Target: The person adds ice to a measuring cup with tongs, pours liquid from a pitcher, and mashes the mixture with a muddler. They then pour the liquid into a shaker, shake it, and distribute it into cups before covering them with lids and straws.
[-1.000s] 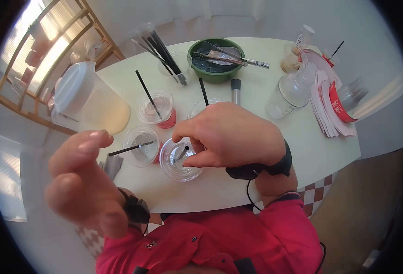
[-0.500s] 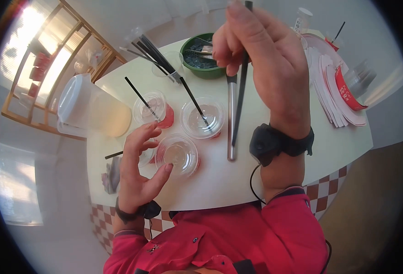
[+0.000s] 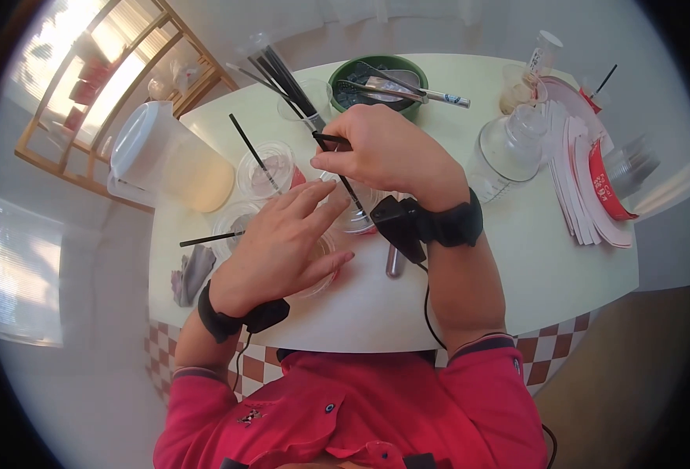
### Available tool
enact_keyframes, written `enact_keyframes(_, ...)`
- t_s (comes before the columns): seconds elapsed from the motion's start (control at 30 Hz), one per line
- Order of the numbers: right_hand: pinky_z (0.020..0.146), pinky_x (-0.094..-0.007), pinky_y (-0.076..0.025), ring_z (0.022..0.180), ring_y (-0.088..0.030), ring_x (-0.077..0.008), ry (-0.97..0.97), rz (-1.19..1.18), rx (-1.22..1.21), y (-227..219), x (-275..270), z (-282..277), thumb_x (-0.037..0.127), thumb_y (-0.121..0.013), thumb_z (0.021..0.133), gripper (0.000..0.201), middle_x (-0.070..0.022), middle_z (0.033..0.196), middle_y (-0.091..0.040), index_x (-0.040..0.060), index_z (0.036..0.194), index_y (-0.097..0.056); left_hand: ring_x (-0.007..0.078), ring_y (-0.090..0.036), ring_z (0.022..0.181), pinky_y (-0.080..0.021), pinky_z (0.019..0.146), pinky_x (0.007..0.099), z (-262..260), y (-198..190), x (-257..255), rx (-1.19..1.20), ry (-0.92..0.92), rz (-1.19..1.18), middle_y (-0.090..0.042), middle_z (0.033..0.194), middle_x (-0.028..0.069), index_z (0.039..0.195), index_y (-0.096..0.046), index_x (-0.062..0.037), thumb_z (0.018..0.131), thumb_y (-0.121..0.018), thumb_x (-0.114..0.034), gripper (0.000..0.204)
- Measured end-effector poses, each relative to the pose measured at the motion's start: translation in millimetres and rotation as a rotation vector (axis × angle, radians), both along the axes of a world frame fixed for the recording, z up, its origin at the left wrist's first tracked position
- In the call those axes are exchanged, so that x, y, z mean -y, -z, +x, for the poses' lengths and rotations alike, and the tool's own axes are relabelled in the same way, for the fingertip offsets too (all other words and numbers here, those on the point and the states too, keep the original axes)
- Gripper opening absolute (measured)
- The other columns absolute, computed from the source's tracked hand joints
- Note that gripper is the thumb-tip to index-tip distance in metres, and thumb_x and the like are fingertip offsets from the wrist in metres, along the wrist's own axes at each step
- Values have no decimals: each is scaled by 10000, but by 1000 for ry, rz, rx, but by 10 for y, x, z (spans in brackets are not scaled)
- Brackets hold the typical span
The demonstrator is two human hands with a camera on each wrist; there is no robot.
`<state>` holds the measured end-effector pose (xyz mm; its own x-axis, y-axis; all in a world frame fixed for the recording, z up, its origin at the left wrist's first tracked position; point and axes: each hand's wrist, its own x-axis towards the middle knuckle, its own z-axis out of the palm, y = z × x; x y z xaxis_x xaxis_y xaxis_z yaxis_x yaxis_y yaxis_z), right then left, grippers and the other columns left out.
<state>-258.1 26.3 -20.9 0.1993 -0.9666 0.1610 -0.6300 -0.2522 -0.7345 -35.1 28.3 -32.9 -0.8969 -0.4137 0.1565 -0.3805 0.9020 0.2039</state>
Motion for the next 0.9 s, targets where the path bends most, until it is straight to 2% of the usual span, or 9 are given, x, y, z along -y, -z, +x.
enact_keyframes(0.1,550,-295,-346,614,-415,-98,159,-48,83,-133,-59,0,290,-725,936,324,-4,630,-499,-22,859,-686,380,-532,1307,-430,1090,478,3,8,-20,-28,-3,-39,-570,1364,210,1284,-606,-13,834,-779,-335,579)
enact_keyframes(0.23,544,-263,-318,637,-423,-55,381,-312,406,-221,-159,11,324,-696,995,369,55,680,-524,-1,824,-665,389,-527,1309,-434,1081,478,3,51,-22,16,-9,-65,-534,1428,205,1363,-571,-27,895,-715,-384,606)
enact_keyframes(0.33,570,-242,-343,630,-456,-69,487,-554,643,-301,-215,71,328,-609,1049,370,20,718,-528,29,830,-617,386,-521,1318,-433,1084,477,39,60,-19,-26,-12,-41,-534,1425,209,1357,-573,-24,894,-721,-382,604)
enact_keyframes(0.43,576,-237,-368,624,-470,-83,433,-649,795,-344,-269,17,334,-494,1100,376,-19,763,-532,57,856,-566,381,-518,1325,-435,1087,472,145,7,-52,-120,-27,-10,-535,1419,212,1348,-580,-28,883,-744,-344,585)
enact_keyframes(0.57,552,-220,-356,636,-473,-58,423,-714,821,-347,-216,143,311,-446,1119,362,-10,762,-563,55,912,-596,363,-564,1279,-468,1057,455,595,-180,-211,-247,-42,71,-577,1373,193,1303,-614,-38,858,-783,-258,525)
enact_keyframes(0.7,533,-232,-340,613,-442,-44,369,-530,735,-395,-346,322,256,-514,1098,283,47,717,-531,30,997,-652,335,-651,1149,-523,982,429,1358,-261,-363,-250,-136,376,-657,1264,157,1205,-673,-30,839,-800,-194,421)
enact_keyframes(0.8,544,-237,-353,619,-448,-44,232,-387,373,-331,-355,671,233,-618,1039,222,43,681,-513,23,1008,-681,325,-680,1067,-543,944,414,1713,-177,-317,-310,-394,256,-689,1197,141,1151,-693,-18,828,-804,-163,370)
enact_keyframes(0.87,541,-270,-368,593,-468,-76,31,-169,134,-377,-320,1019,211,-724,952,226,-8,718,-582,5,1043,-702,332,-664,1095,-534,956,416,1722,-74,-190,-372,-456,198,-677,1220,145,1160,-690,-20,827,-800,-154,375)
enact_keyframes(0.9,563,-299,-402,596,-506,-138,-87,-232,49,-283,-224,1158,209,-737,924,249,-51,728,-601,-4,1047,-698,335,-655,1109,-529,962,417,1701,-9,-116,-398,-482,170,-672,1231,147,1164,-688,-21,826,-799,-149,378)
